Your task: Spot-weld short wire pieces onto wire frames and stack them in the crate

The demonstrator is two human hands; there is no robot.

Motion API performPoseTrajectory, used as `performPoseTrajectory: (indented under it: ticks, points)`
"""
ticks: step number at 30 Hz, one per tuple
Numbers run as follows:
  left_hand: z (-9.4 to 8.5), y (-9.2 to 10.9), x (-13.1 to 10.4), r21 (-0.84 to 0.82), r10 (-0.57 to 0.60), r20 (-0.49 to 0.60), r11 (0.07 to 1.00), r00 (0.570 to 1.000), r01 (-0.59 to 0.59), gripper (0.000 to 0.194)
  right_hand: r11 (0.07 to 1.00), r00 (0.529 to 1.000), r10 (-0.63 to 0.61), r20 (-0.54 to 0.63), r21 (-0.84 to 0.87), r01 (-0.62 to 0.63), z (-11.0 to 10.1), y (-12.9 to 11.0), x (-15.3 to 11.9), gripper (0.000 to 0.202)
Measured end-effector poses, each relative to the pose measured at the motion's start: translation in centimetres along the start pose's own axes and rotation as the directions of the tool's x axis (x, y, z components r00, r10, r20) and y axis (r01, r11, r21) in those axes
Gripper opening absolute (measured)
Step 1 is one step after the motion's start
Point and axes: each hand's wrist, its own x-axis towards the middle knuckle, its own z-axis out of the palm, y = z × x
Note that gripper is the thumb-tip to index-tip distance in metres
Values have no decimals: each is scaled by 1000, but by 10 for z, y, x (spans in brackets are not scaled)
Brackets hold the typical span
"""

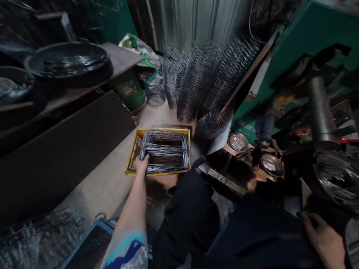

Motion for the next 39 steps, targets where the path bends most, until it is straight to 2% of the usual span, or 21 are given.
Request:
performPoseTrajectory:
  ticks: [4, 7, 10, 12, 16, 19, 21, 23, 25, 28, 32, 35, 37, 39]
  points:
    - [-14, -14, -1, 359, 138, 85, 920, 987, -159, 57, 1000, 1000, -21, 4, -18, 21, -2, -9, 2, 64]
    - [-24, -31, -28, 518, 232, 243, 790, 942, -329, 56, 998, 998, -56, 5, -18, 56, -1, -12, 7, 63]
    - [-28, -51, -67, 578, 293, 440, 630, 849, -518, 60, 998, 997, -61, 40, -21, 62, -2, -15, 10, 65]
    - [-27, -63, -90, 596, 291, 533, 538, 795, -596, 65, 998, 996, -64, 57, -23, 66, -4, -17, 9, 67]
    - [-19, -69, -112, 627, 279, 606, 409, 745, -663, 68, 995, 994, -96, 47, -7, 97, -3, -13, 5, 70]
    - [-6, -56, -106, 603, 305, 659, 333, 688, -725, 68, 995, 994, -102, 41, 1, 102, 0, -4, 4, 71]
    - [4, -43, -94, 569, 322, 699, 289, 638, -770, 67, 996, 996, -83, 36, -6, 84, 1, 1, 5, 72]
    - [13, -33, -80, 551, 325, 722, 262, 611, -792, 59, 998, 998, -56, 36, -8, 56, 1, 3, 5, 71]
    - [18, -28, -69, 554, 308, 730, 255, 610, -792, 46, 1000, 998, -26, 50, -4, 26, -2, 2, 3, 69]
    - [15, -34, -62, 571, 265, 734, 258, 626, -779, 33, 1000, 998, 4, 64, -2, -4, -4, 0, 1, 68]
    - [5, -50, -61, 605, 243, 712, 264, 659, -751, 30, 999, 998, -40, 49, -2, 40, -3, -1, 6, 63]
    - [5, -52, -52, 625, 252, 688, 273, 681, -732, 34, 999, 996, -47, 75, -20, 49, -4, -7, 12, 61]
    - [11, -49, -40, 619, 263, 689, 271, 675, -737, 36, 997, 995, -46, 92, -52, 51, -5, -14, 14, 64]
    - [18, -46, -28, 586, 259, 723, 261, 640, -767, 35, 995, 993, -50, 105, -75, 58, -6, -20, 14, 66]
